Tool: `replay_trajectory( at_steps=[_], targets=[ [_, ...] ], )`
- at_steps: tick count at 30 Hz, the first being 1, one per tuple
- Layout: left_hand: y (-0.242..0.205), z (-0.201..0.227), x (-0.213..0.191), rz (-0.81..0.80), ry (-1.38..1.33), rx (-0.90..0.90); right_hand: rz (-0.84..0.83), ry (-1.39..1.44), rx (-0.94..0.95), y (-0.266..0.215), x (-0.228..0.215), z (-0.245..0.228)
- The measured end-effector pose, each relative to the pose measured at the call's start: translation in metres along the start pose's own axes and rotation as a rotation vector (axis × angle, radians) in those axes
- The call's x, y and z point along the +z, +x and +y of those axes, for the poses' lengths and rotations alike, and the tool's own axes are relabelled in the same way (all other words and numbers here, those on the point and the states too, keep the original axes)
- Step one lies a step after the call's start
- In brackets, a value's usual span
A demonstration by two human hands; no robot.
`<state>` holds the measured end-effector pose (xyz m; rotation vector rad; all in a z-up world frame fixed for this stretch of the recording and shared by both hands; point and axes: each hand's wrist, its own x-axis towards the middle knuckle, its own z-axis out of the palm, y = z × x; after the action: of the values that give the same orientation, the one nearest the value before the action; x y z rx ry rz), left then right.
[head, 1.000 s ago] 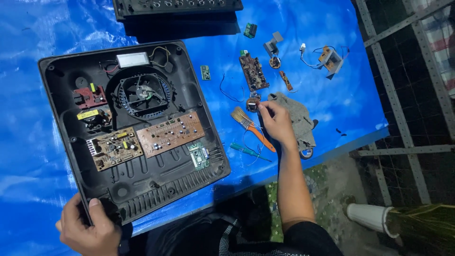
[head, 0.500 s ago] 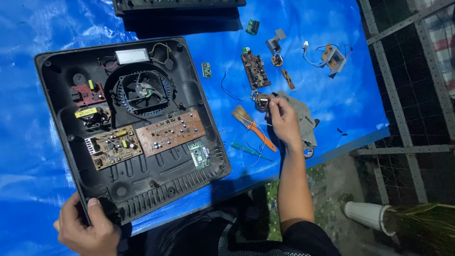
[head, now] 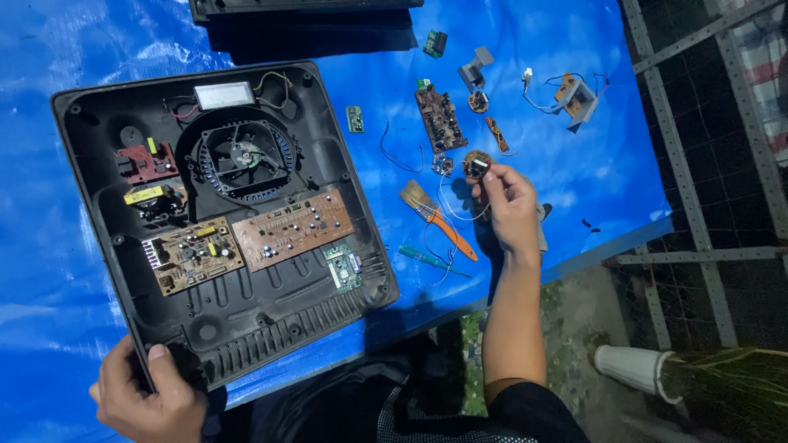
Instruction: Inspecting and arranging various circuit boards and electronic components inside a plastic device housing on a blue tarp.
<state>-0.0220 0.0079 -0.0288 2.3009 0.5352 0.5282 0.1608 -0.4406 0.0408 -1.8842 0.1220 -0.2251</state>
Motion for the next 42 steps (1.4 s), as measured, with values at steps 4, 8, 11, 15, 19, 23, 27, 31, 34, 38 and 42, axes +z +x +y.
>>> replay_trajectory(
  at_steps=[4,8,11,15,19,23,27,31,34,38,42],
  targets=[
    [0.0,0.0,0.0,-0.002,-0.015,0.001,-0.02,0.064,0.0,-0.001,-0.005,-0.007],
    [0.0,0.0,0.0,-0.01,-0.022,-0.011,-0.008,0.069,0.012,-0.005,-0.01,-0.01],
    [0.005,0.019,-0.007,-0.008,-0.034,0.014,-0.045,0.039,-0.004,-0.013,-0.005,-0.022],
    [0.012,0.076,-0.033,0.035,0.076,0.183,-0.05,-0.036,-0.039,-0.027,-0.004,-0.037],
    [0.008,0.089,-0.035,0.013,0.021,0.328,-0.055,-0.116,-0.039,-0.053,-0.006,-0.042],
    [0.015,0.132,0.006,-0.103,-0.216,0.382,-0.171,0.008,-0.015,-0.084,0.002,-0.048],
    [0.021,0.176,0.05,-0.323,-0.286,0.633,-0.332,0.118,0.036,-0.108,0.015,-0.062],
    [0.018,0.211,0.059,-0.476,-0.414,0.706,-0.305,0.094,0.045,-0.122,0.017,-0.064],
    [0.016,0.22,0.067,-0.503,-0.524,0.815,-0.304,0.173,0.061,-0.127,0.009,-0.056],
    [0.012,0.222,0.08,-0.483,-0.603,0.748,-0.15,0.128,0.076,-0.129,-0.008,-0.035],
    [0.002,0.229,0.092,-0.603,-0.537,0.555,-0.079,0.166,0.13,-0.132,-0.01,-0.032]
  ],
)
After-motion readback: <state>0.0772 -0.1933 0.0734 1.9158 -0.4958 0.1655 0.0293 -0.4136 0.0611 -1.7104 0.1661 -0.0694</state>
